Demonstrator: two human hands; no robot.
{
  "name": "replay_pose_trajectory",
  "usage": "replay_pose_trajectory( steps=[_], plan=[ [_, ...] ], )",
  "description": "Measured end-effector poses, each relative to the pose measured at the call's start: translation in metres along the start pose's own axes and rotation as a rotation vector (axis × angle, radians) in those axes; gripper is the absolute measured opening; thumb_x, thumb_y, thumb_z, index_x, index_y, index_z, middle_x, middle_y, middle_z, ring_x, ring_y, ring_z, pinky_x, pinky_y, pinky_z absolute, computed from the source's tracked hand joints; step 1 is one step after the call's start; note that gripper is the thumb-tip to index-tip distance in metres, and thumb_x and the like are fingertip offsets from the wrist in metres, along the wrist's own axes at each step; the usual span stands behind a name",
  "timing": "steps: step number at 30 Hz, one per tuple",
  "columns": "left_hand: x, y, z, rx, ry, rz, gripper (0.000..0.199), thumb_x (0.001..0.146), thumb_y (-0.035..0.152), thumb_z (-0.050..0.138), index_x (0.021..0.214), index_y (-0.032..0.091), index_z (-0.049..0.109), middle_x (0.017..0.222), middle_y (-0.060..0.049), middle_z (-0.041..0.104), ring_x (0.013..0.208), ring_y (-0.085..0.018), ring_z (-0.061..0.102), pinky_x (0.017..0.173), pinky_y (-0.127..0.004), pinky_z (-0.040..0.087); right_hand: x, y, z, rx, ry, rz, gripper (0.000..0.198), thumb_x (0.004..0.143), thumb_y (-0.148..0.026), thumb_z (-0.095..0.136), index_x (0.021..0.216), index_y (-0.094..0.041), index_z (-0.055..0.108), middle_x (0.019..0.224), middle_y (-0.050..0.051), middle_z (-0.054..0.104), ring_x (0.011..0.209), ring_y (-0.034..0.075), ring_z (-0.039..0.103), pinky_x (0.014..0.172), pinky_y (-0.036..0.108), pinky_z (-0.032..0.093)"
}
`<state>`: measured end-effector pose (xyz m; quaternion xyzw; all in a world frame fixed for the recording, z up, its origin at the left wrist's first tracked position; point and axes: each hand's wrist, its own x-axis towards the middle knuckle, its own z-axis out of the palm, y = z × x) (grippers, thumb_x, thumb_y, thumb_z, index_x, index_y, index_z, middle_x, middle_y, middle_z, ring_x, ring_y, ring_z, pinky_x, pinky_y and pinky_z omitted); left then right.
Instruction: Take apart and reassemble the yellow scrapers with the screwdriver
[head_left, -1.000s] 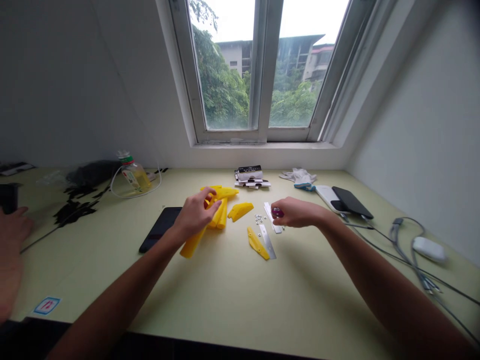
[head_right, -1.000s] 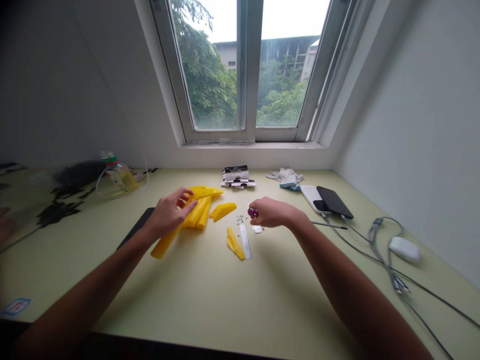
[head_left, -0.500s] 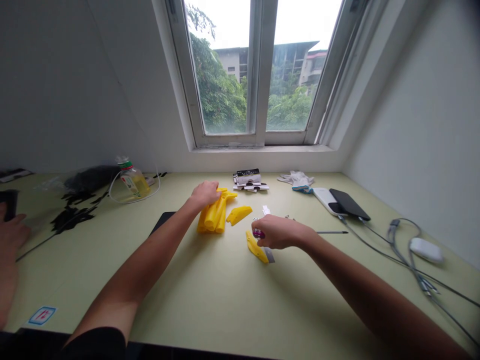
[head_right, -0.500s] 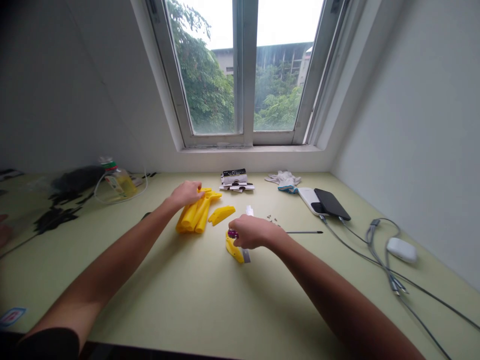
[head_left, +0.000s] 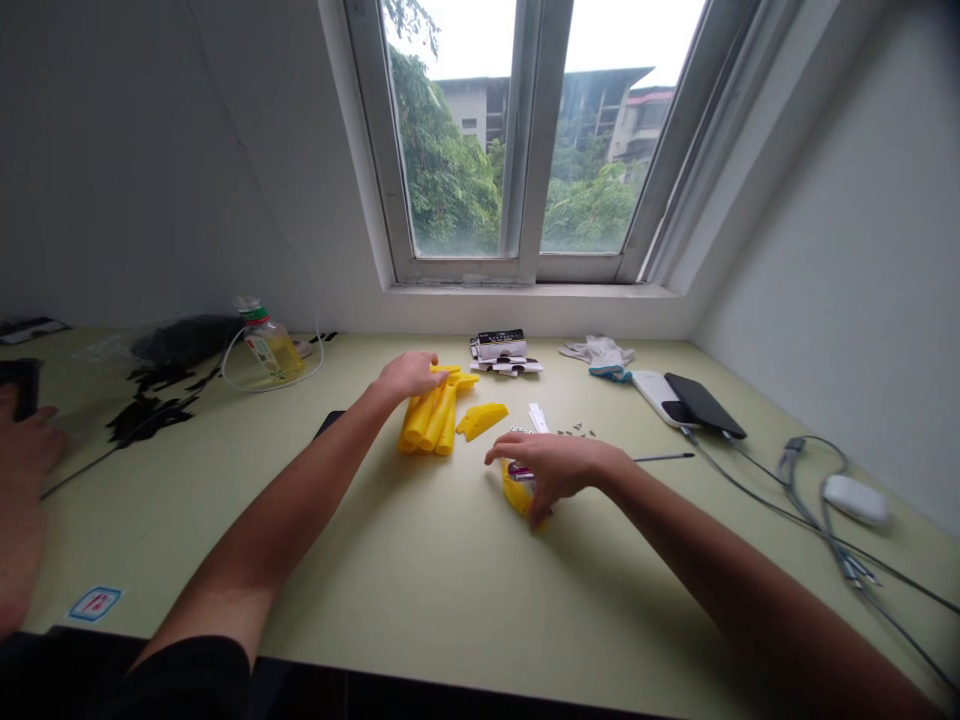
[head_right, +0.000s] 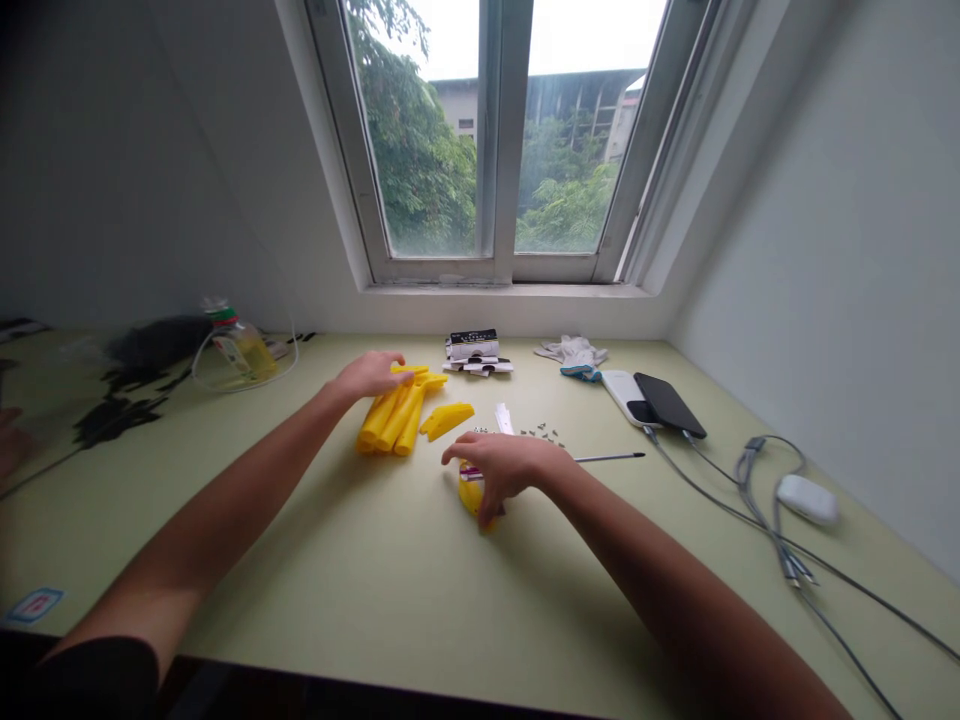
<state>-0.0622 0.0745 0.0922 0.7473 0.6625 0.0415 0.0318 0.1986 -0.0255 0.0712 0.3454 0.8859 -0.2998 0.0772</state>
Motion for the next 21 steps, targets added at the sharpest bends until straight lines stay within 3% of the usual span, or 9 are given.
replay_pose_trajectory(
  steps=[4, 8, 14, 21],
  plan=[
    [-0.009, 0.001, -0.010, -0.020, 0.058, 0.006, 0.055, 0.084, 0.060, 0.048, 0.123, 0.024, 0.061, 0.120, -0.011, 0.067, 0.108, -0.028, 0.062, 0.085, -0.033, 0.049, -0.004, -0.002, -0.002, 0.009, -0.025, 0.007, 0.095, 0.048, -0.038, 0.085, 0.135, -0.032, 0.049, 0.143, 0.006, 0.042, 0.120, 0.030, 0.052, 0.096, 0.036, 0.045],
    [-0.025, 0.008, -0.026, -0.108, 0.183, 0.077, 0.052, 0.085, 0.060, 0.050, 0.118, 0.023, 0.063, 0.106, -0.009, 0.071, 0.093, -0.024, 0.066, 0.077, -0.030, 0.048, -0.007, -0.005, 0.001, -0.044, -0.060, 0.013, 0.100, 0.047, -0.037, 0.085, 0.139, -0.034, 0.045, 0.144, 0.006, 0.039, 0.115, 0.031, 0.055, 0.090, 0.038, 0.048],
    [-0.050, 0.029, -0.044, -0.208, 0.323, 0.205, 0.044, 0.087, 0.055, 0.054, 0.113, 0.021, 0.065, 0.084, -0.004, 0.069, 0.075, -0.019, 0.064, 0.069, -0.027, 0.046, -0.007, -0.011, 0.005, -0.100, -0.068, 0.026, 0.084, 0.051, -0.033, 0.081, 0.130, -0.032, 0.052, 0.137, 0.006, 0.042, 0.097, 0.025, 0.061, 0.077, 0.035, 0.051],
    [-0.069, 0.048, -0.049, -0.375, 0.354, 0.371, 0.038, 0.088, 0.050, 0.056, 0.107, 0.019, 0.068, 0.078, -0.002, 0.067, 0.066, -0.014, 0.060, 0.064, -0.025, 0.044, -0.015, -0.007, -0.012, 0.024, 0.008, -0.045, 0.079, 0.055, -0.036, 0.080, 0.128, -0.030, 0.051, 0.134, 0.005, 0.043, 0.106, 0.024, 0.057, 0.085, 0.032, 0.049]
  ],
)
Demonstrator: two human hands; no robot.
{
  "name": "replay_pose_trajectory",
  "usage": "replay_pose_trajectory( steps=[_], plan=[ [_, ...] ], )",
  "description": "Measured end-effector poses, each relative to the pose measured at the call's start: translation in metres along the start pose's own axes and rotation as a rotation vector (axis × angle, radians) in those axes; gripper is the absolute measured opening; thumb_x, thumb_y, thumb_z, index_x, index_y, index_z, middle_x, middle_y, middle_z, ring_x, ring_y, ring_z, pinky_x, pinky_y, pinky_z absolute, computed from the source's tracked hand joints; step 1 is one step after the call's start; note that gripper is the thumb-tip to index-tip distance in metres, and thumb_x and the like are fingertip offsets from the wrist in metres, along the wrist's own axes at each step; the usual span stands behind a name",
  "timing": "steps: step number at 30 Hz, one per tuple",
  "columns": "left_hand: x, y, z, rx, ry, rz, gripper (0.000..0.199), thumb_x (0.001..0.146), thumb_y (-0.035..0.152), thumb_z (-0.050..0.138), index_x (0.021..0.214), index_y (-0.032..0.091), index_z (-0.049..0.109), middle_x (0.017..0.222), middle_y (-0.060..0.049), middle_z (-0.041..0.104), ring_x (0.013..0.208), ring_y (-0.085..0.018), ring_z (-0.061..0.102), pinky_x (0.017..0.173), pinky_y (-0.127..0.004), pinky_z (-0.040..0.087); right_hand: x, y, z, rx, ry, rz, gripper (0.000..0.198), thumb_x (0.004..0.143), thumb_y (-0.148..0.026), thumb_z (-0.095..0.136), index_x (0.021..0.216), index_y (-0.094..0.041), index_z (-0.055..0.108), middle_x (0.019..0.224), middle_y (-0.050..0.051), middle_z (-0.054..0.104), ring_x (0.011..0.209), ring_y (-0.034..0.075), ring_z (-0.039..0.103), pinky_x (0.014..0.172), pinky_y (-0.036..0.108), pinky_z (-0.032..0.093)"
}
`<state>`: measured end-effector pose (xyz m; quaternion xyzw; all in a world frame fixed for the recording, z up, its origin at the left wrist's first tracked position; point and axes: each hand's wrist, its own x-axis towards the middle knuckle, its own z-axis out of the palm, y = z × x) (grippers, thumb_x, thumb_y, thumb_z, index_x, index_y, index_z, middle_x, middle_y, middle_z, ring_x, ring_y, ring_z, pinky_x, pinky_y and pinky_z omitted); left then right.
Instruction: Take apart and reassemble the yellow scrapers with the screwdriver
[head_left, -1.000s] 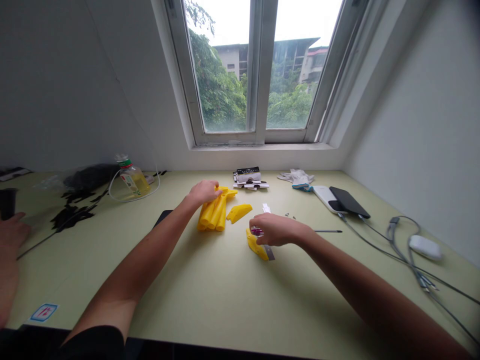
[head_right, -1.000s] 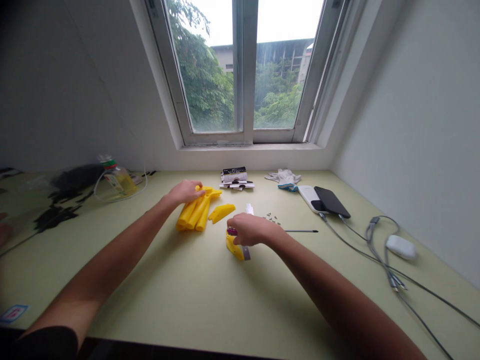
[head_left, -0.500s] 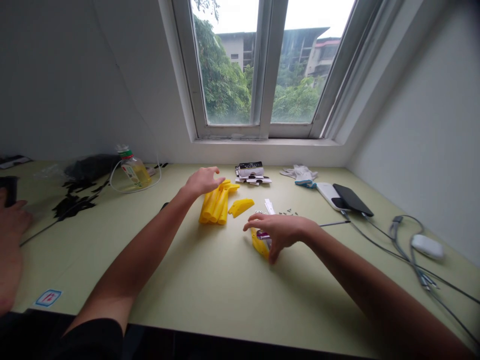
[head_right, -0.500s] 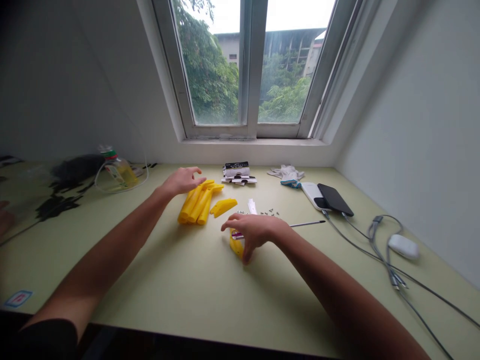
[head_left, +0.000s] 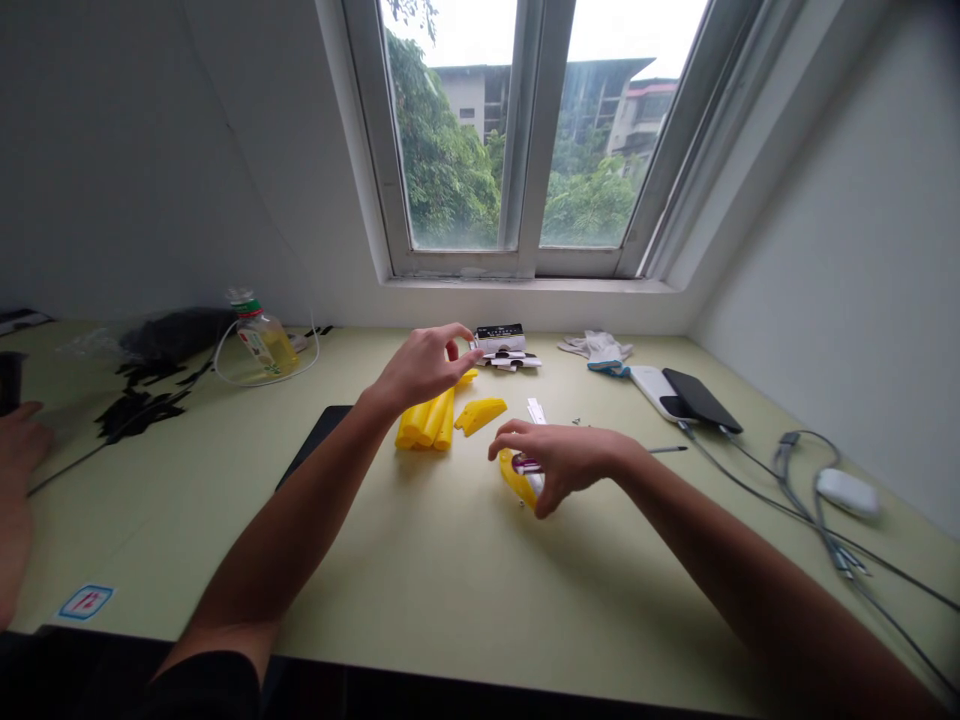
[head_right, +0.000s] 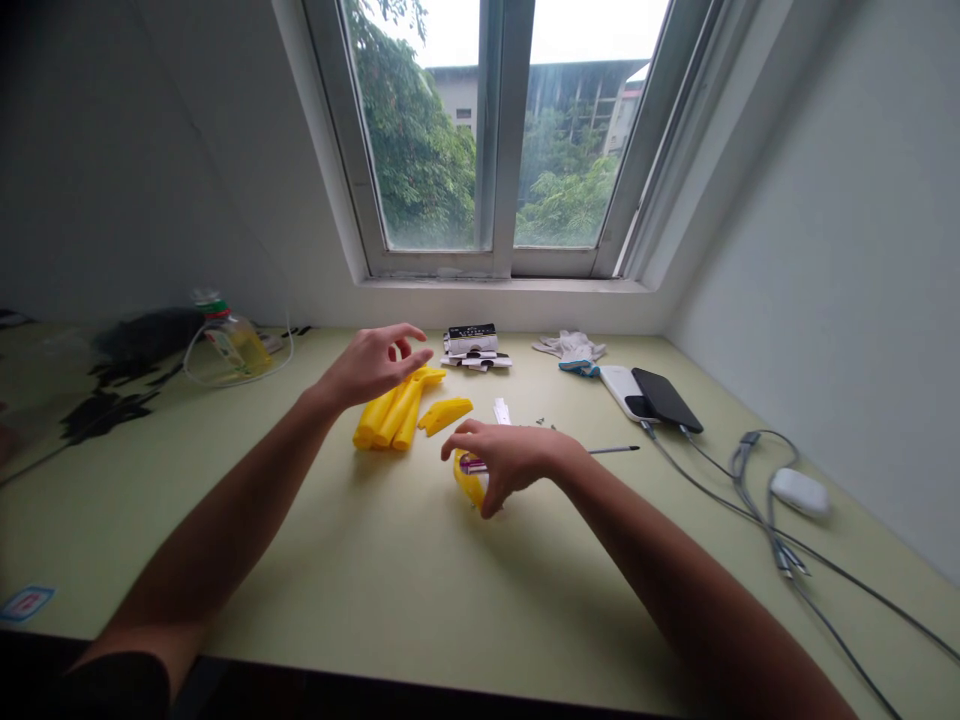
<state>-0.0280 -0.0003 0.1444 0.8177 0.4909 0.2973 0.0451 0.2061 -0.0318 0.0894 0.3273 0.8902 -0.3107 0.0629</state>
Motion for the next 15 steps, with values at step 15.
replay_pose_trajectory(
  steps=[15],
  plan=[
    [-0.029, 0.033, 0.048, -0.062, -0.076, 0.744, 0.018, 0.096, 0.027, 0.051, 0.104, 0.022, 0.067, 0.104, -0.007, 0.069, 0.099, -0.019, 0.060, 0.085, -0.034, 0.051, -0.040, 0.001, -0.045, 0.264, 0.247, -0.009, 0.079, 0.063, -0.046, 0.079, 0.127, -0.021, 0.040, 0.069, -0.008, 0.048, 0.058, 0.011, 0.046, 0.052, 0.023, 0.038]
  ],
)
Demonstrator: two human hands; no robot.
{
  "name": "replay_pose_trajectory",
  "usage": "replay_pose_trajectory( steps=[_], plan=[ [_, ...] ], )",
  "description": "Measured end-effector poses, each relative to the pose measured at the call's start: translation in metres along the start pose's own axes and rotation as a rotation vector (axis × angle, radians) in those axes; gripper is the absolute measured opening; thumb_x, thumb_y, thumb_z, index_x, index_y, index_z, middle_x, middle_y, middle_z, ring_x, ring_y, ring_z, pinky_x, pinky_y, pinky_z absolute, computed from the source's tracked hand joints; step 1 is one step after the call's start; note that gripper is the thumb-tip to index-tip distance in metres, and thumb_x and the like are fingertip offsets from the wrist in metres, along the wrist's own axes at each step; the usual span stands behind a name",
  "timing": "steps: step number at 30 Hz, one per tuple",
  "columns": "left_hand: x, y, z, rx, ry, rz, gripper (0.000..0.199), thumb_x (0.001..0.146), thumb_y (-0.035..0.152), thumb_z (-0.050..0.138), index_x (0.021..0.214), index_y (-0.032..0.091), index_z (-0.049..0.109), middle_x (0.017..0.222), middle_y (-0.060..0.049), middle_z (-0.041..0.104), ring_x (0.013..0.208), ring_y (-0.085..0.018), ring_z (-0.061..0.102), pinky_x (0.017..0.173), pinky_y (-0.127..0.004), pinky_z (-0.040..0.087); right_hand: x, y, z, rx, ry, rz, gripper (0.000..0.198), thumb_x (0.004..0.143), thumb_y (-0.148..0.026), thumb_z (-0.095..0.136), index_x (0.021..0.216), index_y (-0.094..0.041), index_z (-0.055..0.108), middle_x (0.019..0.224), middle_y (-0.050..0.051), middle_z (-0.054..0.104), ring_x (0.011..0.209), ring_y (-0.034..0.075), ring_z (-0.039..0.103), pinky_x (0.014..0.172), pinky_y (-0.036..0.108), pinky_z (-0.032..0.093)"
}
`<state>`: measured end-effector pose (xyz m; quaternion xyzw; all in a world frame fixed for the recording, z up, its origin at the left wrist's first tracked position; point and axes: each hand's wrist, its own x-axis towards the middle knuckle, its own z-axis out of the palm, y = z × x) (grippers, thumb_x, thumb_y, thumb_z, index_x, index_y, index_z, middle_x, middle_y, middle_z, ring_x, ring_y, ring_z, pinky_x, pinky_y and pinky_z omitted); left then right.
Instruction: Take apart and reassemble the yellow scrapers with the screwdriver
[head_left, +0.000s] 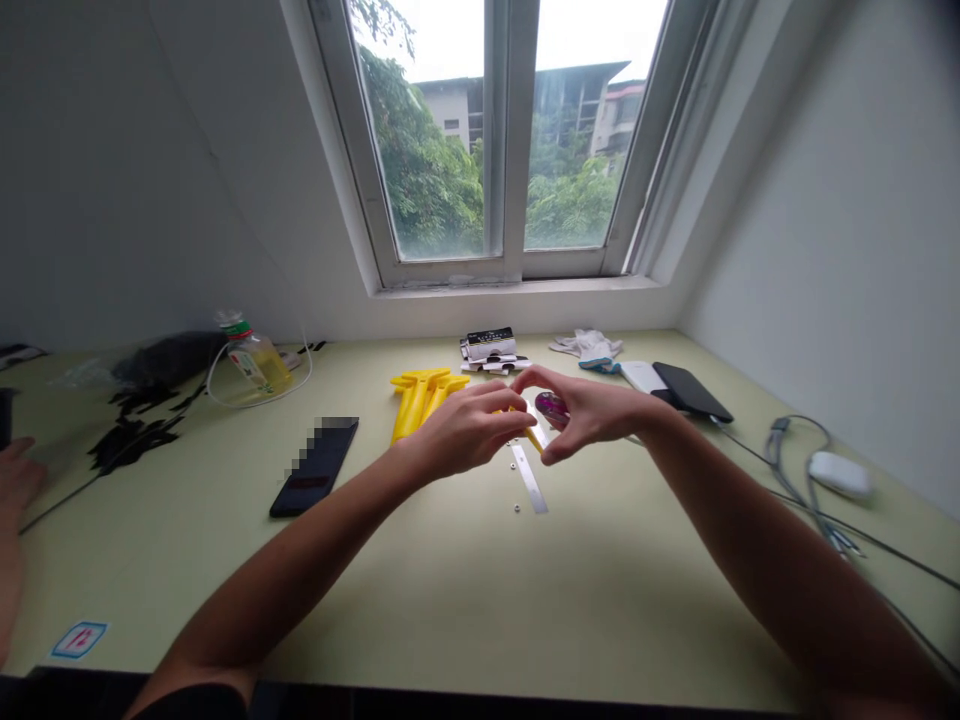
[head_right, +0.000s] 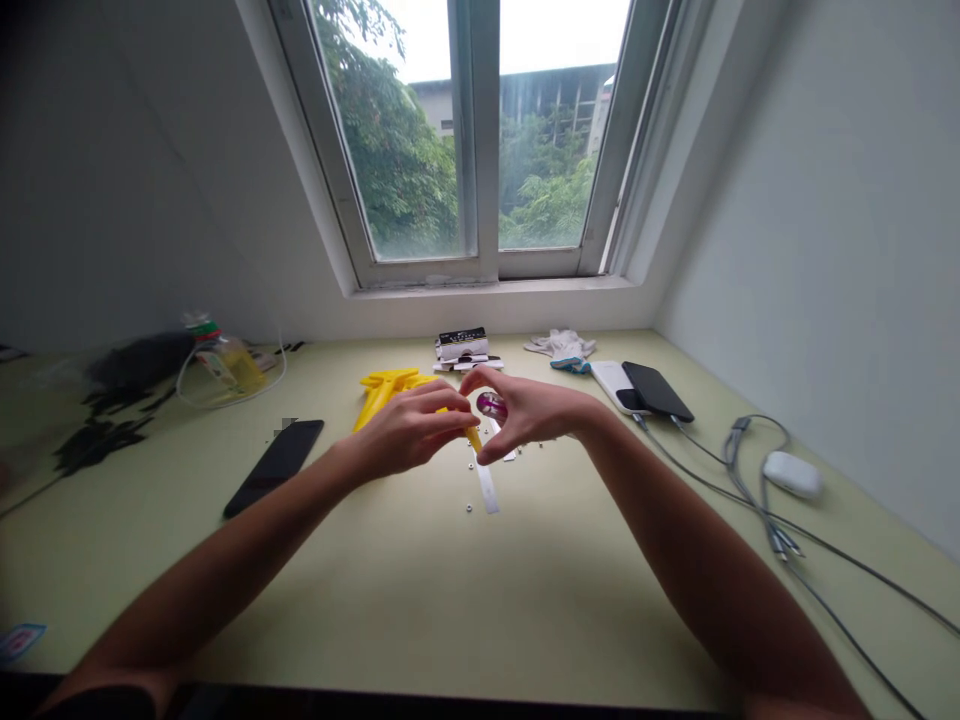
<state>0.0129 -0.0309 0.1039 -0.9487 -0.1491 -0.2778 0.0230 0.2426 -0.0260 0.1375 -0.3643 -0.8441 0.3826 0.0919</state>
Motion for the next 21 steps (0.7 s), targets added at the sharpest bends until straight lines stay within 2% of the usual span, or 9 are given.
replay_pose_trajectory(
  steps=[3, 5, 7, 10, 12, 16, 21],
  plan=[
    [0.009, -0.003, -0.010, -0.044, 0.019, 0.011, 0.019, 0.096, 0.026, 0.050, 0.096, 0.021, 0.068, 0.097, -0.007, 0.069, 0.094, -0.018, 0.061, 0.081, -0.033, 0.051, -0.002, 0.000, -0.003, 0.029, 0.068, -0.070, 0.079, 0.063, -0.047, 0.080, 0.127, -0.021, 0.042, 0.088, -0.001, 0.057, 0.062, 0.010, 0.047, 0.057, 0.024, 0.041],
    [0.012, -0.008, -0.017, -0.064, 0.008, -0.052, 0.018, 0.096, 0.025, 0.051, 0.096, 0.020, 0.068, 0.096, -0.007, 0.069, 0.089, -0.017, 0.062, 0.079, -0.032, 0.051, -0.005, 0.001, -0.008, -0.023, 0.173, -0.089, 0.075, 0.064, -0.052, 0.078, 0.125, -0.021, 0.046, 0.104, 0.004, 0.057, 0.069, 0.011, 0.049, 0.063, 0.026, 0.042],
    [0.016, -0.017, -0.021, -0.082, -0.009, -0.216, 0.018, 0.094, 0.024, 0.054, 0.105, 0.019, 0.067, 0.092, -0.006, 0.068, 0.080, -0.015, 0.062, 0.075, -0.030, 0.052, -0.009, 0.002, -0.014, -0.098, 0.279, -0.062, 0.068, 0.069, -0.056, 0.072, 0.123, -0.020, 0.051, 0.104, 0.005, 0.057, 0.074, 0.014, 0.051, 0.067, 0.028, 0.042],
    [0.020, -0.034, -0.020, -0.222, -0.066, -0.513, 0.043, 0.090, 0.020, 0.057, 0.132, 0.025, 0.053, 0.090, -0.002, 0.066, 0.068, -0.011, 0.061, 0.065, -0.025, 0.053, -0.015, 0.004, -0.020, -0.162, 0.370, -0.002, 0.062, 0.074, -0.060, 0.066, 0.118, -0.019, 0.054, 0.094, 0.004, 0.058, 0.076, 0.017, 0.052, 0.068, 0.029, 0.039],
    [0.022, -0.048, -0.015, -0.379, -0.143, -0.655, 0.049, 0.087, 0.018, 0.057, 0.135, 0.026, 0.049, 0.095, -0.003, 0.066, 0.066, -0.010, 0.062, 0.059, -0.023, 0.053, -0.017, 0.004, -0.023, -0.180, 0.389, 0.017, 0.058, 0.075, -0.061, 0.064, 0.115, -0.019, 0.055, 0.090, 0.004, 0.058, 0.075, 0.017, 0.052, 0.068, 0.029, 0.039],
    [0.023, -0.071, -0.005, -0.559, -0.282, -0.812, 0.023, 0.082, 0.018, 0.060, 0.105, 0.016, 0.062, 0.088, -0.007, 0.068, 0.067, -0.014, 0.066, 0.057, -0.026, 0.054, -0.017, 0.004, -0.023, -0.227, 0.396, 0.024, 0.052, 0.078, -0.061, 0.060, 0.110, -0.020, 0.057, 0.084, 0.002, 0.057, 0.071, 0.016, 0.051, 0.066, 0.029, 0.037],
    [0.018, -0.086, -0.001, -0.459, -0.269, -0.852, 0.013, 0.077, 0.022, 0.067, 0.087, 0.016, 0.062, 0.079, -0.004, 0.069, 0.065, -0.015, 0.065, 0.058, -0.026, 0.051, -0.015, 0.004, -0.022, -0.248, 0.380, 0.045, 0.049, 0.079, -0.061, 0.059, 0.106, -0.020, 0.059, 0.082, 0.001, 0.056, 0.068, 0.015, 0.049, 0.065, 0.029, 0.037]
  ],
)
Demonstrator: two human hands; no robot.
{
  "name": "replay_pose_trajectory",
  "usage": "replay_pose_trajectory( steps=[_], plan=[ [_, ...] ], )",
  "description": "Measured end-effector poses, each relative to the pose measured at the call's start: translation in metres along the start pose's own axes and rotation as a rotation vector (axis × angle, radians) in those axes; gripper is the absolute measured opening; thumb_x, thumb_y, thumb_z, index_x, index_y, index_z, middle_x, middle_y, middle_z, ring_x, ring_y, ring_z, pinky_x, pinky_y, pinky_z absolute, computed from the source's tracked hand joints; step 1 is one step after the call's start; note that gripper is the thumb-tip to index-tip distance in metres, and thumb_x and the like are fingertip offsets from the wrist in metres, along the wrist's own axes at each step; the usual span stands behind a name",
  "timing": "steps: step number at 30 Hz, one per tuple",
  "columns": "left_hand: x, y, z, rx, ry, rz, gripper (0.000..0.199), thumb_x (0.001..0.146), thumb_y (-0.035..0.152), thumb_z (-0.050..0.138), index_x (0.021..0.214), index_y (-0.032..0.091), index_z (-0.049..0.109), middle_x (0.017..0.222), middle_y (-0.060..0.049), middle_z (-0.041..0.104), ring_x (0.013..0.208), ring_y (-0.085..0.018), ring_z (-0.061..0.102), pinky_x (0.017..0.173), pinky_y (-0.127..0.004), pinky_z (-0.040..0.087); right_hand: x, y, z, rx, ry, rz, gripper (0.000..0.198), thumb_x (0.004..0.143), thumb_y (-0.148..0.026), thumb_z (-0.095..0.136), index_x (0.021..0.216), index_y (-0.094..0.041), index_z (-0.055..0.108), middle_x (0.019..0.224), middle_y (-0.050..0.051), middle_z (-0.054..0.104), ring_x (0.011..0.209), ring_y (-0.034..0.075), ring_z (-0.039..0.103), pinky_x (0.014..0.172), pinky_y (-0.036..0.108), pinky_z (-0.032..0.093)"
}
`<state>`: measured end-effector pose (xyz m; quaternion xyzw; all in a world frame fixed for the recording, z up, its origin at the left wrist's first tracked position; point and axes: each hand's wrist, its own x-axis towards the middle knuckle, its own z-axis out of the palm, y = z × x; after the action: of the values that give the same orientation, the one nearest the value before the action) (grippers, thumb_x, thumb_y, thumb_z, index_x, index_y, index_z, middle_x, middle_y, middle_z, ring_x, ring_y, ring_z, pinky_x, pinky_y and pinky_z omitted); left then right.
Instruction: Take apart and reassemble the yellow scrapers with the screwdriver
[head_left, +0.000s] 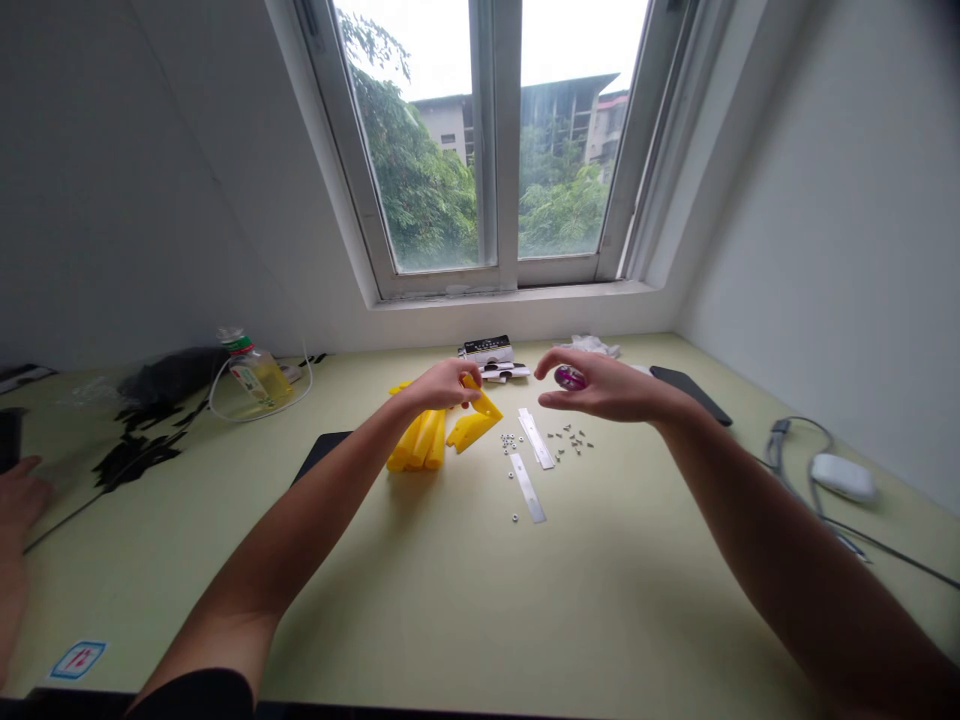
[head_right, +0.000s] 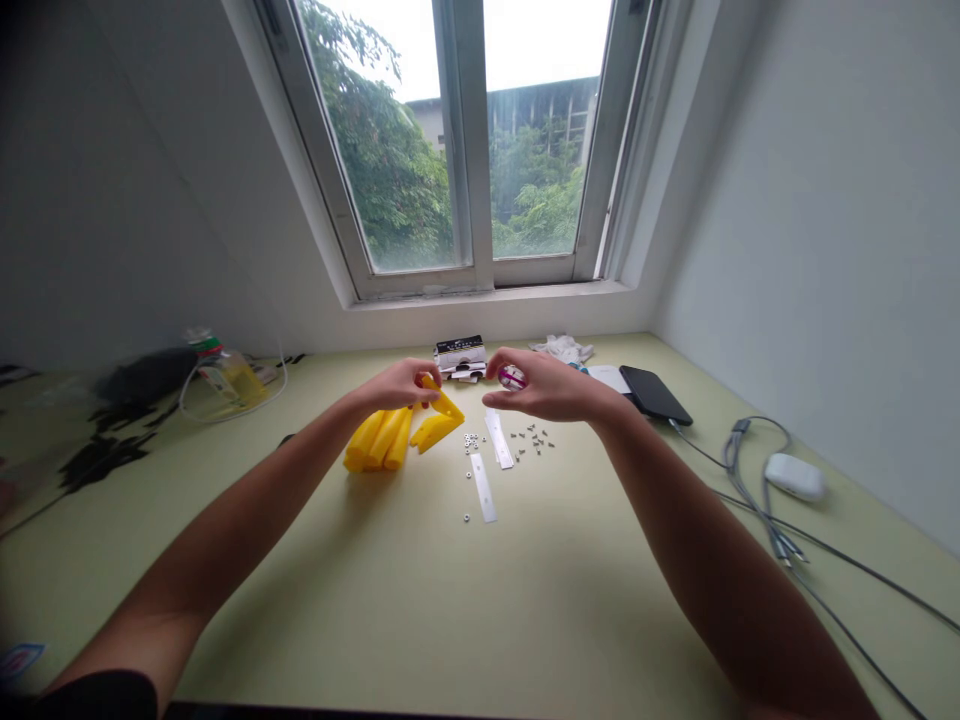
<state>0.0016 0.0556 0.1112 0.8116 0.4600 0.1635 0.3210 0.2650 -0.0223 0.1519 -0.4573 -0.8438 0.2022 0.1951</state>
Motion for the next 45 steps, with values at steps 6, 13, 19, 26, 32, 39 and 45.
replay_pose_trajectory(
  steps=[6, 13, 19, 26, 32, 39, 45],
  plan=[
    [-0.003, -0.002, -0.003, 0.096, -0.002, 0.016, 0.013, 0.074, 0.026, 0.068, 0.083, 0.018, 0.061, 0.080, -0.003, 0.070, 0.072, -0.017, 0.066, 0.063, -0.027, 0.051, 0.001, 0.002, 0.000, 0.006, -0.008, 0.016, 0.045, 0.079, -0.061, 0.058, 0.101, -0.021, 0.060, 0.079, 0.001, 0.054, 0.067, 0.015, 0.048, 0.063, 0.028, 0.035],
    [-0.001, 0.003, -0.005, 0.091, -0.051, 0.060, 0.027, 0.079, 0.018, 0.059, 0.104, 0.021, 0.068, 0.099, -0.005, 0.069, 0.078, -0.016, 0.066, 0.067, -0.025, 0.053, 0.000, 0.004, -0.001, 0.015, -0.008, 0.030, 0.046, 0.079, -0.061, 0.058, 0.101, -0.021, 0.061, 0.080, 0.001, 0.054, 0.067, 0.014, 0.046, 0.060, 0.027, 0.033],
    [0.007, 0.006, -0.002, 0.110, -0.086, 0.093, 0.047, 0.072, 0.014, 0.064, 0.118, 0.023, 0.063, 0.097, -0.004, 0.069, 0.081, -0.017, 0.065, 0.064, -0.024, 0.051, 0.000, 0.004, -0.002, -0.010, 0.008, 0.001, 0.041, 0.080, -0.057, 0.059, 0.099, -0.022, 0.061, 0.083, 0.002, 0.056, 0.070, 0.015, 0.048, 0.064, 0.028, 0.036],
    [0.023, 0.009, 0.011, 0.452, -0.258, 0.084, 0.038, 0.075, 0.020, 0.064, 0.111, 0.025, 0.071, 0.096, -0.002, 0.072, 0.070, -0.016, 0.065, 0.062, -0.024, 0.048, -0.001, 0.003, -0.003, -0.017, -0.006, 0.021, 0.040, 0.081, -0.058, 0.058, 0.099, -0.022, 0.062, 0.085, 0.003, 0.058, 0.071, 0.016, 0.051, 0.065, 0.028, 0.037],
    [0.031, 0.009, 0.032, 0.613, -0.314, 0.076, 0.036, 0.068, 0.018, 0.069, 0.104, 0.019, 0.073, 0.097, -0.007, 0.071, 0.082, -0.021, 0.064, 0.067, -0.027, 0.049, -0.002, 0.004, -0.004, -0.009, 0.001, 0.016, 0.039, 0.081, -0.057, 0.059, 0.098, -0.023, 0.062, 0.084, 0.002, 0.059, 0.072, 0.016, 0.051, 0.064, 0.028, 0.037],
    [0.027, 0.000, 0.045, 0.744, -0.230, 0.097, 0.033, 0.071, 0.011, 0.062, 0.101, 0.018, 0.070, 0.101, -0.009, 0.069, 0.082, -0.022, 0.064, 0.068, -0.029, 0.049, -0.001, 0.004, -0.003, -0.014, 0.003, 0.011, 0.039, 0.081, -0.058, 0.059, 0.097, -0.023, 0.062, 0.084, 0.002, 0.059, 0.072, 0.016, 0.052, 0.065, 0.028, 0.038],
    [0.010, 0.014, 0.042, 0.762, -0.142, 0.199, 0.020, 0.081, 0.018, 0.059, 0.097, 0.017, 0.069, 0.098, -0.009, 0.068, 0.089, -0.025, 0.064, 0.073, -0.033, 0.050, -0.001, 0.005, -0.003, -0.025, -0.019, 0.015, 0.038, 0.081, -0.058, 0.058, 0.096, -0.023, 0.062, 0.084, 0.002, 0.060, 0.072, 0.016, 0.053, 0.065, 0.028, 0.039]
  ],
)
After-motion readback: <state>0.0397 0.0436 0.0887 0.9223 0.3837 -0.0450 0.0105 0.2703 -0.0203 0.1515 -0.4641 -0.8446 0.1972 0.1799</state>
